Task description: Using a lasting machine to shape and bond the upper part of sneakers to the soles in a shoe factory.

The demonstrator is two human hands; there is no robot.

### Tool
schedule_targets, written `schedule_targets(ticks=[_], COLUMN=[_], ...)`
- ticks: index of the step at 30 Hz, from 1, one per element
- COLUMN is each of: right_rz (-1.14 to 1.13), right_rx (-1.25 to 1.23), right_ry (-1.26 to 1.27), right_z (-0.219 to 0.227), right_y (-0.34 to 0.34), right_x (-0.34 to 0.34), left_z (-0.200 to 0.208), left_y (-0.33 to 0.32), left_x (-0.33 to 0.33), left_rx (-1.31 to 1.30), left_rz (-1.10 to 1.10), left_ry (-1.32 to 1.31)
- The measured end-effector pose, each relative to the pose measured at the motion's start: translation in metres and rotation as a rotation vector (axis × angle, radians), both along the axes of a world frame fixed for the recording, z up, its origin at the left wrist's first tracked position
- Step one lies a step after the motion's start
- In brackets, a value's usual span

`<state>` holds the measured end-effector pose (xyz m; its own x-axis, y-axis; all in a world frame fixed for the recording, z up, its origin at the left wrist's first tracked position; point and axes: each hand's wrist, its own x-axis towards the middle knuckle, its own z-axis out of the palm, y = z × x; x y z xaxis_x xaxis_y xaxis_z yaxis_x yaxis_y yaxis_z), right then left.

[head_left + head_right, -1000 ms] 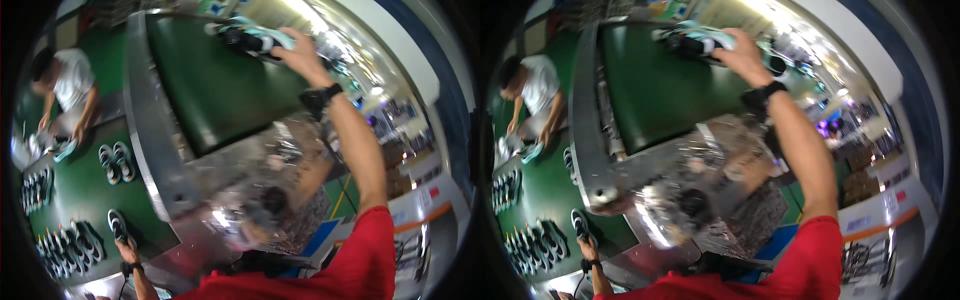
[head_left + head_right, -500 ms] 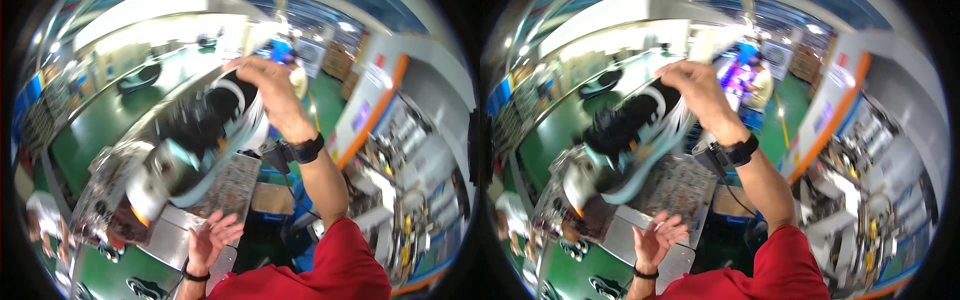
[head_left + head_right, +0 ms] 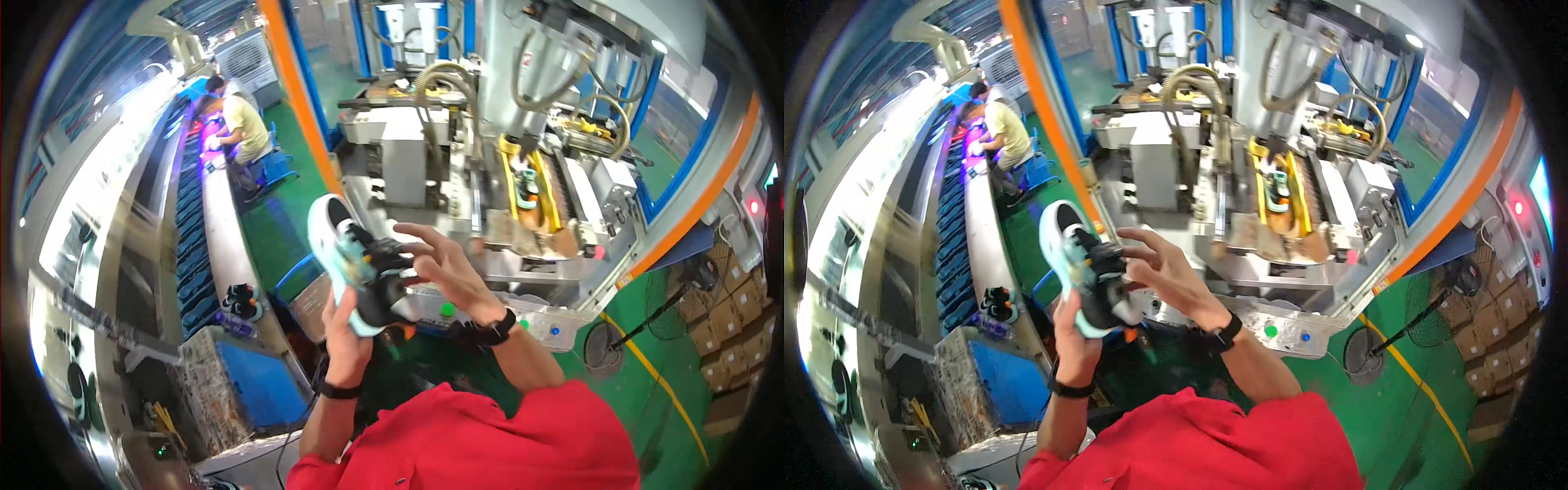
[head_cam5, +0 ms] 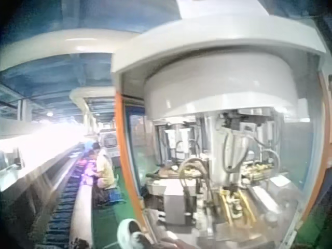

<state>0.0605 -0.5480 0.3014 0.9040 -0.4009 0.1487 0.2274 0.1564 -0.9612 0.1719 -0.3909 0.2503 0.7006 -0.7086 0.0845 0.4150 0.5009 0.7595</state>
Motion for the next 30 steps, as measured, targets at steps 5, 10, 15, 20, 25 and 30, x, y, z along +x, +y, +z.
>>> schedule_targets(ticks=[5, 10, 15, 20, 25, 30], right_rz=[-0.678, -1.032, -1.257, -1.488, -1.542, -1.219], right_rx=[-0.118, -0.142, -0.111, -0.223, -0.380, -0.528], right_ry=[0.159, 0.159, 0.303, 0.435, 0.569, 0.769], right_z=[-0.048, -0.084, -0.063, -0.062, -0.040, -0.026], right_y=[-0.082, -0.175, -0.215, -0.223, -0.259, -0.389], right_x=[-0.062, -0.142, -0.201, -0.250, -0.247, -0.220], left_z=[-0.015, -0.056, -0.110, -0.153, -0.176, -0.148], left_y=[-0.137, -0.284, -0.463, -0.571, -0.586, -0.513], left_x=[-0.061, -0.060, -0.035, -0.051, -0.030, -0.017], left_rx=[0.436, 0.404, 0.639, 0.975, 1.028, 0.566], left_rz=[-0.059, -0.438, -0.259, -0.223, -0.207, -0.578], left_ry=[-0.445, -0.431, -0.834, -0.878, -0.866, 0.203])
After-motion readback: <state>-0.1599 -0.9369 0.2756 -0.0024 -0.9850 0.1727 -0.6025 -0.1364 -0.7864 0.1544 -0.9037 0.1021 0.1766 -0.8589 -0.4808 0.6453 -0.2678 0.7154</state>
